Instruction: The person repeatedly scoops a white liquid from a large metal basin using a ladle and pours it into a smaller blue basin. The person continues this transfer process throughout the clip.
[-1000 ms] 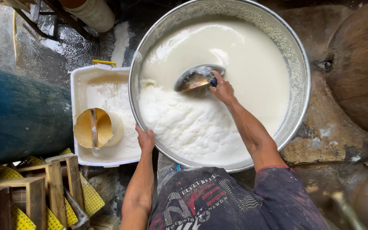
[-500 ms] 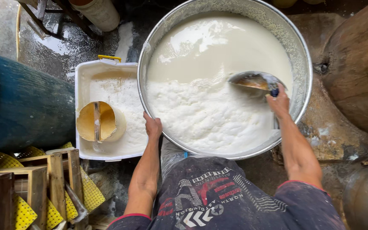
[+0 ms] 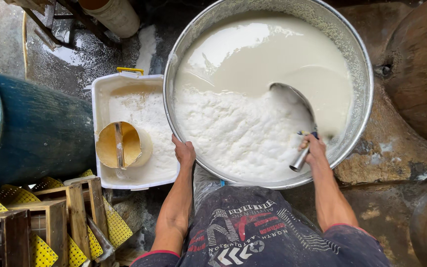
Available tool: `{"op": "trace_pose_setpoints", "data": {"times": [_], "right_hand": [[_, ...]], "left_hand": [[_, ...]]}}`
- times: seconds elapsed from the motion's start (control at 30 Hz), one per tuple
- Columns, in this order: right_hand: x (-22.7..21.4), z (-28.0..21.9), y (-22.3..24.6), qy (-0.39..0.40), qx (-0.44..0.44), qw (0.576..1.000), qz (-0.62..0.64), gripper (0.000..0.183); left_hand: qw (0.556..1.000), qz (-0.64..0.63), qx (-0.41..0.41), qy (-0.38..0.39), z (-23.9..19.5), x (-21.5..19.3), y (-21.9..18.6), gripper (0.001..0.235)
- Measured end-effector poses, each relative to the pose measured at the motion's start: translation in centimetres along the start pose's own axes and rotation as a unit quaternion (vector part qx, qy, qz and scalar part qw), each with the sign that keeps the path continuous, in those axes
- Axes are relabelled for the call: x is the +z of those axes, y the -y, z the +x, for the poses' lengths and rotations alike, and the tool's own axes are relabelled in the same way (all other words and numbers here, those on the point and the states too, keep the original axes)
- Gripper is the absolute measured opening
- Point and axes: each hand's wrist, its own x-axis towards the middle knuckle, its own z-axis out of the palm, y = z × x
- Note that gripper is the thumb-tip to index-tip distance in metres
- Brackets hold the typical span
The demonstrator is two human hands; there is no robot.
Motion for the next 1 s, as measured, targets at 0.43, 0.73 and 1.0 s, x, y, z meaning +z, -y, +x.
{"op": "trace_pose_setpoints", "data": {"times": [0.43, 0.73, 1.0], "right_hand": [[17.9, 9.3, -2.1, 0.163, 0.034, 0.985, 0.044, 0.028], [33.2, 8.0, 0.4, 0.199, -0.1, 0.956, -0.191, 0.078], [33.1, 5.9, -0.1, 0.232, -0.343, 0.693, -0.591, 0.078]], "left_hand": [[1.0, -0.005, -0.005, -0.001, -1.5, -1.8, -0.9, 0.08], [1.0, -0.018, -0.023, -0.009, -2.2, -2.4, -1.3, 0.079], [0.999, -0.012, -0.041, 0.004, -2.3, -2.8, -1.7, 0.079]]}}
